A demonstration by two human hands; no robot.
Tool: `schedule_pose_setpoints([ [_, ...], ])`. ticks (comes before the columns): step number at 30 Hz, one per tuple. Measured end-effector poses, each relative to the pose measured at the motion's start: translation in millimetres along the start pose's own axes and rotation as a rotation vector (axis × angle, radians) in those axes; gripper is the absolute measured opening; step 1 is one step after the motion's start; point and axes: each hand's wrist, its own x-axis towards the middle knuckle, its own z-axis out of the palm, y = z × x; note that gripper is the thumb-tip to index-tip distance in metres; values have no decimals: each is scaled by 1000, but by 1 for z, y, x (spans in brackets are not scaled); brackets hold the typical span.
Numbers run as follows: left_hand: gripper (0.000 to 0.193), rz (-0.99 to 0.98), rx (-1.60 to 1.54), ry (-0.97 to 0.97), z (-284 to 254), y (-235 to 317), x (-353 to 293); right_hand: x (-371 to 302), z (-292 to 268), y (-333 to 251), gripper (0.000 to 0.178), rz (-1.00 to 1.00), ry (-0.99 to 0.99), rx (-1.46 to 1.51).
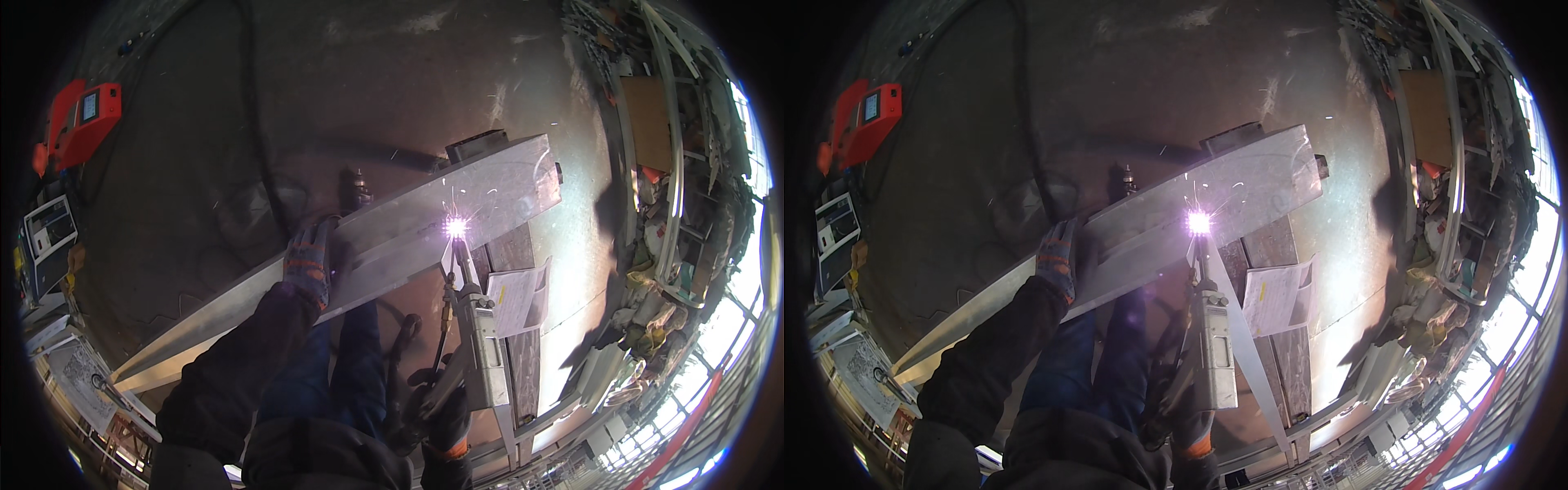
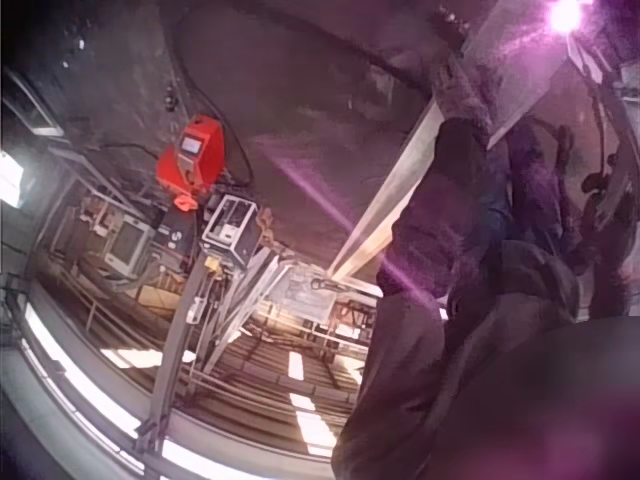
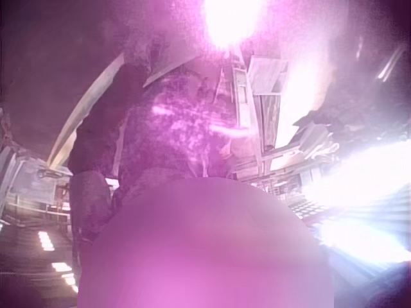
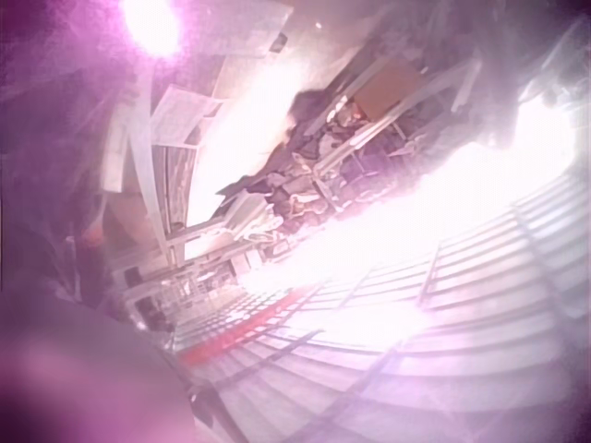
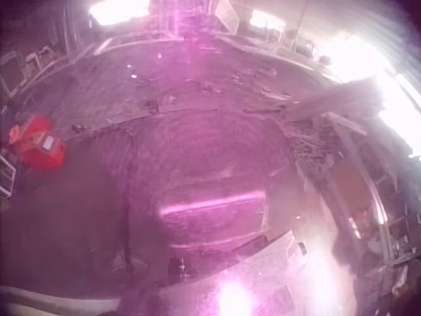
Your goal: The person welds several joints on a rectangular metal frame using a welding torch, then grinds the welded seams with an angle grinder. The person briefly consults a printed instruction sheet during the process.
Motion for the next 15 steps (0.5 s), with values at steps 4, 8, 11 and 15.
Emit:
schedule_pose_setpoints([
  [4, 79, 38, -43, 32, 9, -10, -3, -2, -10, 21, 49, -75, -30, -148],
  [8, 78, 13, -65, 64, 25, -19, -2, -5, -10, 35, 44, -84, 16, -363],
  [11, 73, 190, 141, 133, 20, -19, 5, -17, -3, 22, 36, -35, 67, 90],
  [15, 61, 533, 21, 118, -2, -3, -10, -40, 0, -14, 52, 69, 29, 283],
])
